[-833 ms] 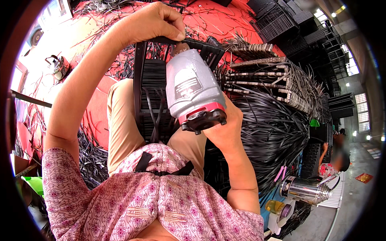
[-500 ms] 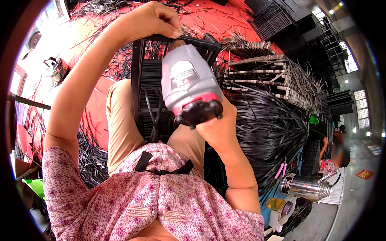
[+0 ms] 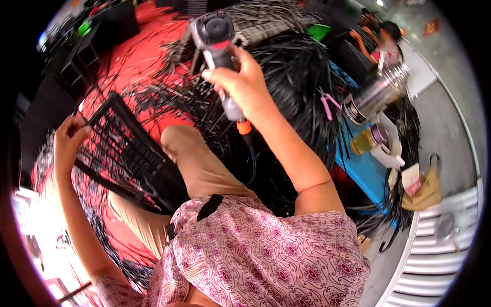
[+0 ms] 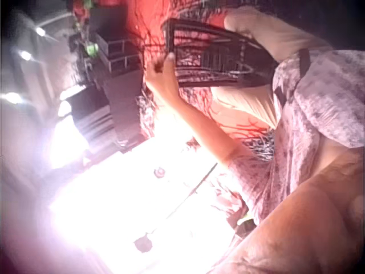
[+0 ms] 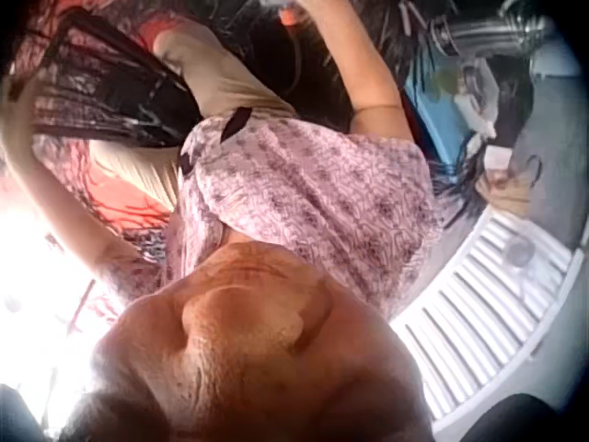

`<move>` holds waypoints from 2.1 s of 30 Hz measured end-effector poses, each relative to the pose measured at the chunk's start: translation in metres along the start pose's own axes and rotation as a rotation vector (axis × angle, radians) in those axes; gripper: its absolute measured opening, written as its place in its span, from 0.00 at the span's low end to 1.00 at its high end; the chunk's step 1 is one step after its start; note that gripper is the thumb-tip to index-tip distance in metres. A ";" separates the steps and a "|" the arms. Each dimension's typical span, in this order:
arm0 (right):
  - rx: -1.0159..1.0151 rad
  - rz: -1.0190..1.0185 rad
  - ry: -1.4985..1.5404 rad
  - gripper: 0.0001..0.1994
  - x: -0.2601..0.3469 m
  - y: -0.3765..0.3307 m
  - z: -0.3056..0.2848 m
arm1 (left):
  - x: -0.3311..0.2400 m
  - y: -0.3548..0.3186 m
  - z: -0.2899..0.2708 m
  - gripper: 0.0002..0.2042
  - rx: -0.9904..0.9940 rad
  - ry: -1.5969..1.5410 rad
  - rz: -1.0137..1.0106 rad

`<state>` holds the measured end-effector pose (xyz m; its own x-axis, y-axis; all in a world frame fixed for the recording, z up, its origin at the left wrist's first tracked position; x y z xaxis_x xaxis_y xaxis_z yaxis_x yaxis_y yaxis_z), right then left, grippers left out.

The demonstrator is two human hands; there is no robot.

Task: The person weaves black plastic strips into a rectangular basket frame. They repeatedly thread strips through the frame, use a staple gun to secure them, and trim excess material with scissors. The process is repeated for multiple sections of the basket.

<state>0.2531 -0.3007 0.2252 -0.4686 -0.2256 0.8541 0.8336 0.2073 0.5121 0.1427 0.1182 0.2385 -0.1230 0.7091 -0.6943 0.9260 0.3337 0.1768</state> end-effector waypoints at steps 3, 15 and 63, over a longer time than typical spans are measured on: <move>-0.118 -0.091 -0.274 0.37 0.004 0.019 -0.081 | -0.004 0.006 0.007 0.04 0.036 -0.076 0.005; -0.260 0.260 -1.029 0.48 -0.156 0.093 -0.332 | -0.006 -0.001 0.009 0.04 -0.081 -0.132 0.104; 0.547 -0.111 0.283 0.43 -0.023 -0.098 0.136 | -0.047 -0.112 0.189 0.24 0.160 -1.455 -0.181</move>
<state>0.1427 -0.1864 0.1678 -0.3855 -0.5020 0.7742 0.4789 0.6083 0.6329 0.1124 -0.0695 0.1194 0.1310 -0.6003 -0.7890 0.9780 0.2088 0.0036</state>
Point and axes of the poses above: each hand's wrist, its own y-axis towards the middle knuckle, its own z-axis out of the palm, x = y × z, the point moved 8 cm from there along y, towards the middle knuckle, and after that the axes turned 13 degrees about -z, right-handed, at the moved point
